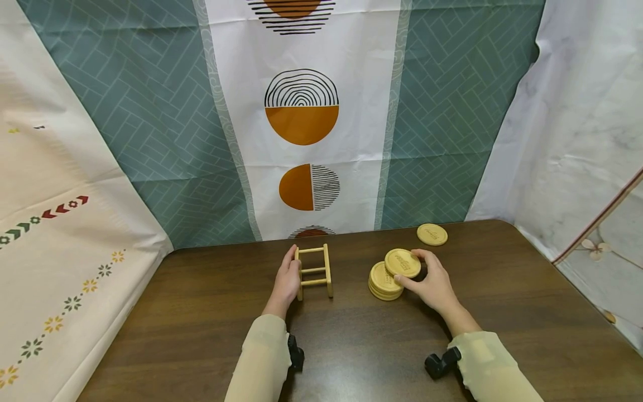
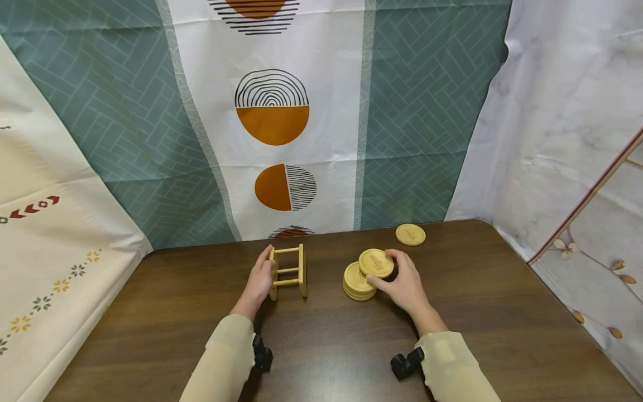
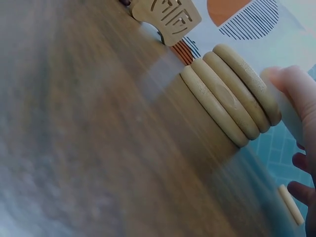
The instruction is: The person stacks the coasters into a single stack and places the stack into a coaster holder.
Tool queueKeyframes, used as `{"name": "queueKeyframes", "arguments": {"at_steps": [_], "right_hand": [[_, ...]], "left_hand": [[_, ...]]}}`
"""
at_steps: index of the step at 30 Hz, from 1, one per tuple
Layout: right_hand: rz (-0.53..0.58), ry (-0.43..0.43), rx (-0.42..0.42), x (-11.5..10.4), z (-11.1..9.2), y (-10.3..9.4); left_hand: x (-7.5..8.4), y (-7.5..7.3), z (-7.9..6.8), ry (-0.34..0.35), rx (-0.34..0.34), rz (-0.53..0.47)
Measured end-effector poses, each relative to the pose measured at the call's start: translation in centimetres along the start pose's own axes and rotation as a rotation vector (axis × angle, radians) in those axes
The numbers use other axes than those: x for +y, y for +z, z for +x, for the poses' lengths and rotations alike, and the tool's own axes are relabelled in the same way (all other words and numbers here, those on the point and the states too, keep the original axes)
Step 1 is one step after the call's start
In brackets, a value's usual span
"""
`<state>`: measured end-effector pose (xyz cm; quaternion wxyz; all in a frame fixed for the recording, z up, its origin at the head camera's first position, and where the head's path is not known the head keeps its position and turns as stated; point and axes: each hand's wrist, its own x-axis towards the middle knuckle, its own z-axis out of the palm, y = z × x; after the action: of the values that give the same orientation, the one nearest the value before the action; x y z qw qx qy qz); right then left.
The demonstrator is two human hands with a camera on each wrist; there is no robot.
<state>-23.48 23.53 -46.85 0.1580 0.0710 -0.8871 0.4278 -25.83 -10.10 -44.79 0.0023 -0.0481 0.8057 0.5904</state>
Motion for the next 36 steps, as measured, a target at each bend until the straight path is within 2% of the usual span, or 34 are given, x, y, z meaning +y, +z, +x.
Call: {"name": "queueKeyframes", "arguments": {"at_steps": [36], "right_hand": [[0.006,-0.056,-0.095,-1.4,-0.4,0.5]], "left_hand": [[0.2,-0.1,-0.1,-0.003,-0.008,-0.004]]}}
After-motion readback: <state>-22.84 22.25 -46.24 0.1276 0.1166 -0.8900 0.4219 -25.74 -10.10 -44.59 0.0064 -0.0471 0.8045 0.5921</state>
